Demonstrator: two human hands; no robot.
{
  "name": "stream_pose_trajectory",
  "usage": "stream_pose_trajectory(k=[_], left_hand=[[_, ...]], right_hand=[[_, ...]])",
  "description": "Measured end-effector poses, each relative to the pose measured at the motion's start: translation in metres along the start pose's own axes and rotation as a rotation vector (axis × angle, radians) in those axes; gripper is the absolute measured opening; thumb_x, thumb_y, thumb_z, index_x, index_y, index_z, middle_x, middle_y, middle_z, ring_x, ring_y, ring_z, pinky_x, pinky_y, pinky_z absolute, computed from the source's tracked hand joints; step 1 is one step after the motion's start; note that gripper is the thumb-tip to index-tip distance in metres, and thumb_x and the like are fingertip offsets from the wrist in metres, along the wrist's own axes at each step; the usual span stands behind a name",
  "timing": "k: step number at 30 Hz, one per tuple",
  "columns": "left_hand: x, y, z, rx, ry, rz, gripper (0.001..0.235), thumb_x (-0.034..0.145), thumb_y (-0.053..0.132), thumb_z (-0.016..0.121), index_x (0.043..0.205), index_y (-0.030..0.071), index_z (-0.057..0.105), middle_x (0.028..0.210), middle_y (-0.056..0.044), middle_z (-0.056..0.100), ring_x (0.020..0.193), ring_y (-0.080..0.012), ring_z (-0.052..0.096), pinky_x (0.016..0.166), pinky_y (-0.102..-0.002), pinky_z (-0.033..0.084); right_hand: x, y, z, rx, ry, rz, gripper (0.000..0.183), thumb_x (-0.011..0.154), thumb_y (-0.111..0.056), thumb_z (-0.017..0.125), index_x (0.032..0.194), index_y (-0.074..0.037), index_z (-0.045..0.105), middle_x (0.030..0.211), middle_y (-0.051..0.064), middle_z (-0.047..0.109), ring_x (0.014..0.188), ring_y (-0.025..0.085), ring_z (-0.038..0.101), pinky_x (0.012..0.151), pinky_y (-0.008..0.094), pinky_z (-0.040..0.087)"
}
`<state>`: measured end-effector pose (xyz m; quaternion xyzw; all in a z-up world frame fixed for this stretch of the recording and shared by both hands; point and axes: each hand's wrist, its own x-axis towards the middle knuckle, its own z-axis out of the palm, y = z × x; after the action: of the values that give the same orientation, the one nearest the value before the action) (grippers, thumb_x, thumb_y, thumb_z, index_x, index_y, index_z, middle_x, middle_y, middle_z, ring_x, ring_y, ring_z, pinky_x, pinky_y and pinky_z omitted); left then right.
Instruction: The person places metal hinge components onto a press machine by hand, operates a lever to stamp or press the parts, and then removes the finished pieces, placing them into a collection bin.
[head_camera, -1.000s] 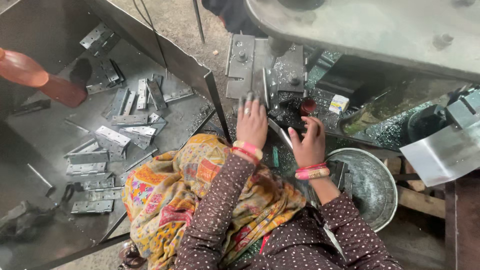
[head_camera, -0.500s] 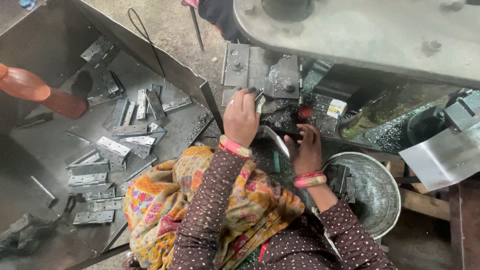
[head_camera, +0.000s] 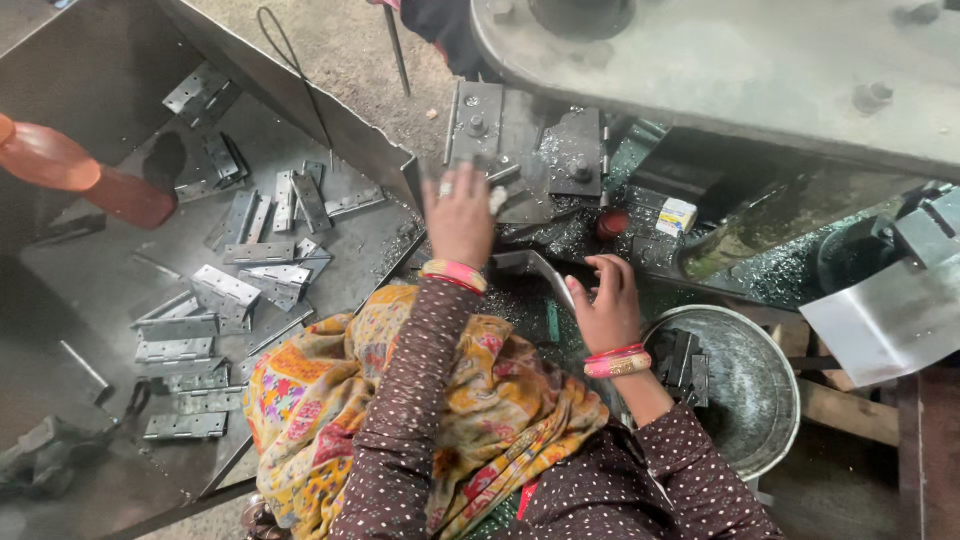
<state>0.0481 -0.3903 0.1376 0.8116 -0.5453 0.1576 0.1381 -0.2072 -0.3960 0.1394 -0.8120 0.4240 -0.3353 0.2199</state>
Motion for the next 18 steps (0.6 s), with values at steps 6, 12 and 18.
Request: stream_pose_trajectory(k=[6,12,18], left_hand=[[-0.025,-0.01,-0.023,0.06,0.025,0.014,0.046,0.089,0.023,0.063,0.132,0.006,0.066,0.148,-0.009,0.055,0.144,-0.0291,0.044,0.125,-0.059,0.014],[-0.032,0.046,-0.01,-0.096,-0.019,0.107,0.052,0.083,0.03,0.068,0.13,0.006,0.068,0.144,-0.007,0.058,0.144,-0.0259,0.046,0.118,-0.056,0.027],[-0.011,0.051,0.003,-0.252,0.053,0.005,0.042,0.092,0.033,0.068,0.122,0.004,0.067,0.14,-0.01,0.059,0.137,-0.0297,0.049,0.116,-0.059,0.031]], right_hand=[[0.001,0.001,0.001,0.012,-0.016,0.027,0.038,0.093,-0.02,0.075,0.124,-0.004,0.059,0.129,0.014,0.056,0.105,0.028,0.066,0.082,0.035,0.059],[0.0,0.005,0.002,0.003,-0.035,0.024,0.037,0.093,-0.02,0.075,0.123,-0.005,0.06,0.129,0.014,0.057,0.104,0.028,0.066,0.083,0.035,0.06],[-0.006,0.016,0.008,-0.122,-0.054,-0.045,0.037,0.092,-0.027,0.077,0.119,-0.007,0.062,0.124,0.014,0.06,0.105,0.033,0.066,0.085,0.041,0.058]])
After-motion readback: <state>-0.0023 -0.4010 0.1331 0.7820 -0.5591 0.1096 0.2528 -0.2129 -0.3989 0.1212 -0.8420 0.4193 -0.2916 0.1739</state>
